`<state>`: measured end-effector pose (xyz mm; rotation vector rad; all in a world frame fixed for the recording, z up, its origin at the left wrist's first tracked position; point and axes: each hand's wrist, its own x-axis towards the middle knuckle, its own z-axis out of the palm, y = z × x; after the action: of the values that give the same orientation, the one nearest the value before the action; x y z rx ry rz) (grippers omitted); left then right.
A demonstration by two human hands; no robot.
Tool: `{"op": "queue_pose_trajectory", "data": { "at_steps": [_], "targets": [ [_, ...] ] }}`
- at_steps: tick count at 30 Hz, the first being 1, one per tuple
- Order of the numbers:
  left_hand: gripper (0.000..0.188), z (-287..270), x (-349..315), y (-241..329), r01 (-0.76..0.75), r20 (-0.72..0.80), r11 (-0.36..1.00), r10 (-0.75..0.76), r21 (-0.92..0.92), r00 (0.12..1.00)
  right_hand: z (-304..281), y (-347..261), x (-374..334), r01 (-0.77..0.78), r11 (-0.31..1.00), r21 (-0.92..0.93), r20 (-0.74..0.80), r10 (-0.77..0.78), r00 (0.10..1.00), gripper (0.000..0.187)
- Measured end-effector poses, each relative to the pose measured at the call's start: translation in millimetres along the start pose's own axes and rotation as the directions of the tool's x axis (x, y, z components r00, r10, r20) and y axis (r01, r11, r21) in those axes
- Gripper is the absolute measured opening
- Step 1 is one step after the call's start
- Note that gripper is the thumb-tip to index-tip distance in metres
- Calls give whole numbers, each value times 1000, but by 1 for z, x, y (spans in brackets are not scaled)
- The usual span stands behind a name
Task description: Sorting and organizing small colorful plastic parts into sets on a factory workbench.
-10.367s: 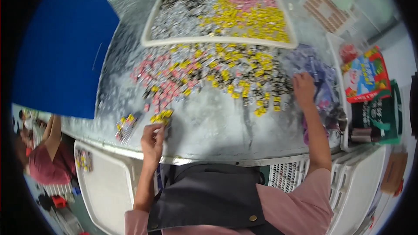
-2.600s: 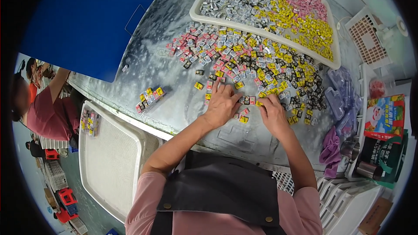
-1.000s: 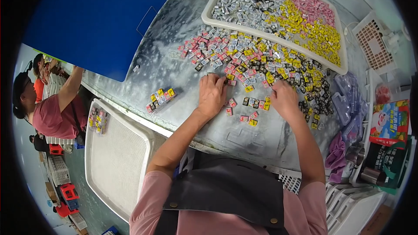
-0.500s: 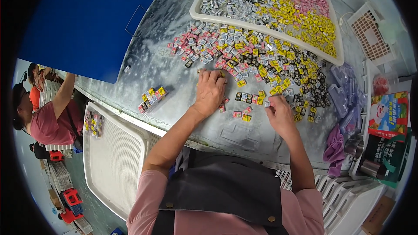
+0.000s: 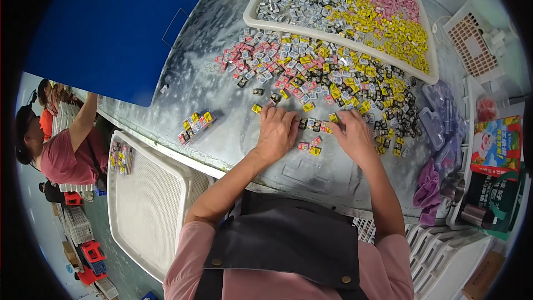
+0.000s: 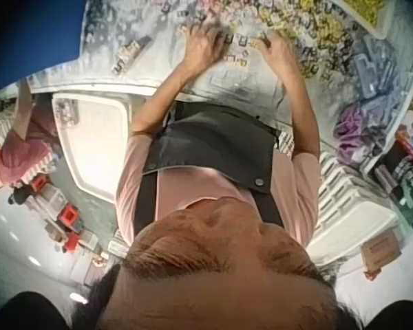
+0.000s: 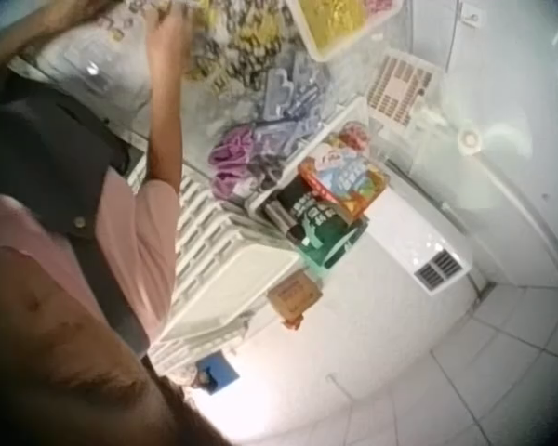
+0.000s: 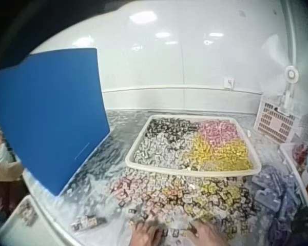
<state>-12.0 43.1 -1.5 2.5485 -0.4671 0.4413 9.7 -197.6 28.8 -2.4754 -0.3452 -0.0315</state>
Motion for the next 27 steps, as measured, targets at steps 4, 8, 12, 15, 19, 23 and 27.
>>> {"op": "queue_pose_trajectory", "data": {
  "at_steps": [4,8,12,15,19,23,27],
  "targets": [
    [36,-6,2,4,-20,36,999,19,46,999,17,10,21,14,991,-132,44,-9,999,32],
    [43,-8,0,5,-17,72,998,13,55,997,20,30,30,26,998,-50,68,-22,997,27],
    [41,-10,-11,7,-10,13,998,10,57,1000,0,-3,30,-162,985,66,161,150,975,22],
    [39,-12,-17,0,-32,-19,999,32,34,999,5,-9,30,-42,988,-148,138,63,989,22],
    [43,-20,-14,-7,13,28,998,-15,58,1000,12,-5,38,-19,976,-216,139,50,989,25],
    [52,-16,-3,-1,-54,109,997,48,55,993,-8,-2,35,-105,976,-192,-171,73,983,27],
    [52,-12,1,-3,-105,163,993,93,61,982,-24,3,8,-7,976,-219,-115,-19,993,27]
  ]
}}
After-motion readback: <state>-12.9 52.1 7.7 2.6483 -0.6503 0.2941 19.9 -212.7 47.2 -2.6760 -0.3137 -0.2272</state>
